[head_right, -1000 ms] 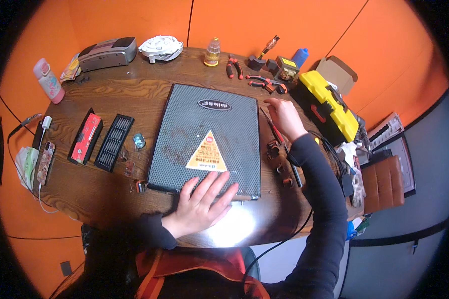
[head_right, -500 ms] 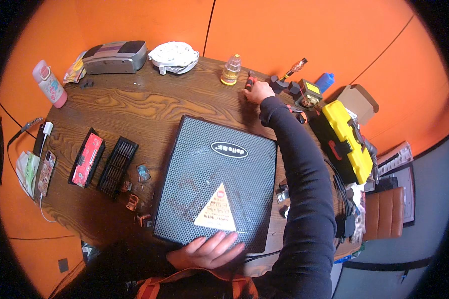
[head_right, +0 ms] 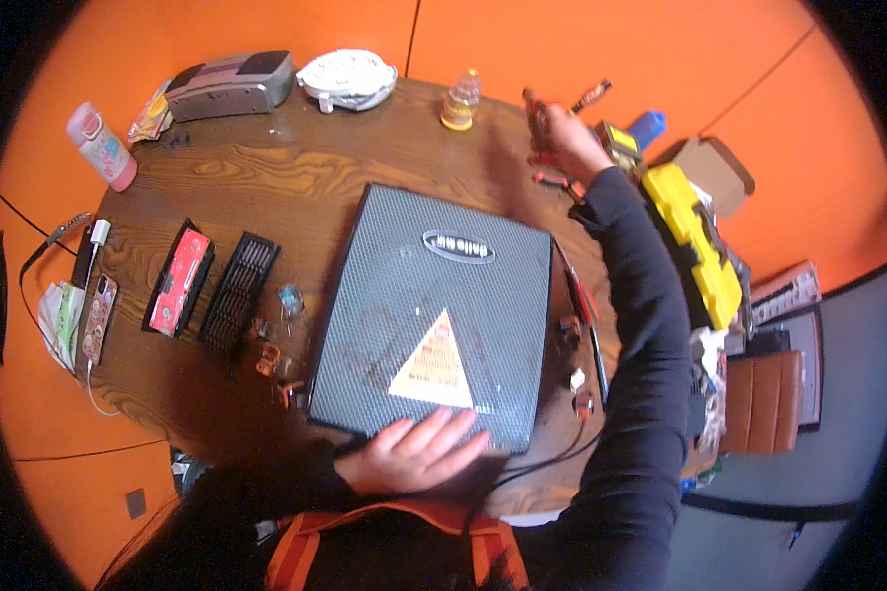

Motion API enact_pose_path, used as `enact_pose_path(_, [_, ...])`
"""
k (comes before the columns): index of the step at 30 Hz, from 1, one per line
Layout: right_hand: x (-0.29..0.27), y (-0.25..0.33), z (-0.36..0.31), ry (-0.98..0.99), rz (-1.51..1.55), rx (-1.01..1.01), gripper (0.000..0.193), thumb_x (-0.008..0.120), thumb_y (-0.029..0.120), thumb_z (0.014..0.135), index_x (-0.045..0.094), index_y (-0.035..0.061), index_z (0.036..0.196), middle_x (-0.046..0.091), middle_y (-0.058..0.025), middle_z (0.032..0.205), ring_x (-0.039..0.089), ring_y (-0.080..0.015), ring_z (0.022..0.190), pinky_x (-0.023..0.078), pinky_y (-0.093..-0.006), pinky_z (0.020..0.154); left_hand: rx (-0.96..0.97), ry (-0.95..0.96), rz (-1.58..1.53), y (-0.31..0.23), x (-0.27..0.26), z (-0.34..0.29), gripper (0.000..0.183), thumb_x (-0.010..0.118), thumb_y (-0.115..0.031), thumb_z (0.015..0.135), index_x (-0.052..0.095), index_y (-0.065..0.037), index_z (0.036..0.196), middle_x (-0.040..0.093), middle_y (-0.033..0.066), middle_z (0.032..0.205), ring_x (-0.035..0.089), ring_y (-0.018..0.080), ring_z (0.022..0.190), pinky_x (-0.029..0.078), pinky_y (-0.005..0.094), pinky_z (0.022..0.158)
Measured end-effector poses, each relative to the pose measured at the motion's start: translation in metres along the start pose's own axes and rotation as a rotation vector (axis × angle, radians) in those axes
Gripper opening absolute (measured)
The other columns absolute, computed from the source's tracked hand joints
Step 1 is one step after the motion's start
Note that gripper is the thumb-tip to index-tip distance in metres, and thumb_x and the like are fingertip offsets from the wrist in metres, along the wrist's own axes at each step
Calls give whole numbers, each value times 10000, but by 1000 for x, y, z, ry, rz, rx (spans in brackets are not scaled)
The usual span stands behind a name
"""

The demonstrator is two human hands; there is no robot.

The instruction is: The person reassembles a speaker by screwing in fasteners, placing a metal grille over the speaker cone, and attaching a control panel to the front. They use a screwdriver and pliers to secure components and align the parts.

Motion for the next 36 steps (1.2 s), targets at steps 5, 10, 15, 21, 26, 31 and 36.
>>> enact_pose_path(5, [-28,33,-160,166,256,-148,431,307,331,949,537,-23,1035,558,-212,1194,567,-295,1087,474,-356,874,-7,34,-39,-1,5,-2,358,434,-317,912,552,-215,1234,530,48,1296,462,191,1204,205,387,1027])
enact_pose_path(10, [-41,6,-316,138,126,-118,589,245,451,959,481,-11,1236,592,-171,1149,610,-170,880,460,-223,623,-57,3,-128,0,9,-3,424,574,-311,840,548,-188,1245,505,64,1307,418,199,1223,187,388,1030])
enact_pose_path(15, [-27,-20,-395,136,-260,96,522,340,412,962,503,-36,1175,631,-169,983,600,-160,746,447,-232,562,-85,69,-156,2,4,-1,485,674,-358,763,583,-212,1217,498,40,1313,412,192,1222,208,394,1027])
enact_pose_path(21, [-3,-42,-415,122,-601,0,287,454,189,947,534,-27,776,549,-68,620,534,-130,524,416,-264,487,-80,67,-138,3,1,2,410,642,-345,780,612,-218,1168,533,31,1271,464,180,1180,248,388,1010])
enact_pose_path(26, [-11,-43,-414,68,-422,-159,282,436,197,953,543,-14,799,573,-75,666,542,-125,542,431,-259,510,-81,103,-146,2,1,0,462,699,-348,724,627,-205,1157,541,38,1260,466,191,1170,245,385,1007])
enact_pose_path(31, [-12,-43,-396,102,-630,-36,273,444,199,949,528,-16,803,545,-86,627,531,-142,535,413,-284,497,-56,100,-140,2,-3,1,453,645,-387,764,621,-170,1162,543,71,1264,463,215,1178,246,396,1000])
enact_pose_path(36, [-17,-38,-384,107,-545,-51,258,458,174,942,542,-25,800,555,-73,583,551,-150,502,428,-273,486,-73,170,-196,3,-15,9,496,599,-415,809,580,-138,1220,524,118,1286,471,239,1189,258,398,995])
Point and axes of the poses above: each hand's wrist, its own z-axis towards the middle knuckle, its own x-axis out of the palm, y = z × x, the point moved 3 cm from there along z, towards the middle knuckle
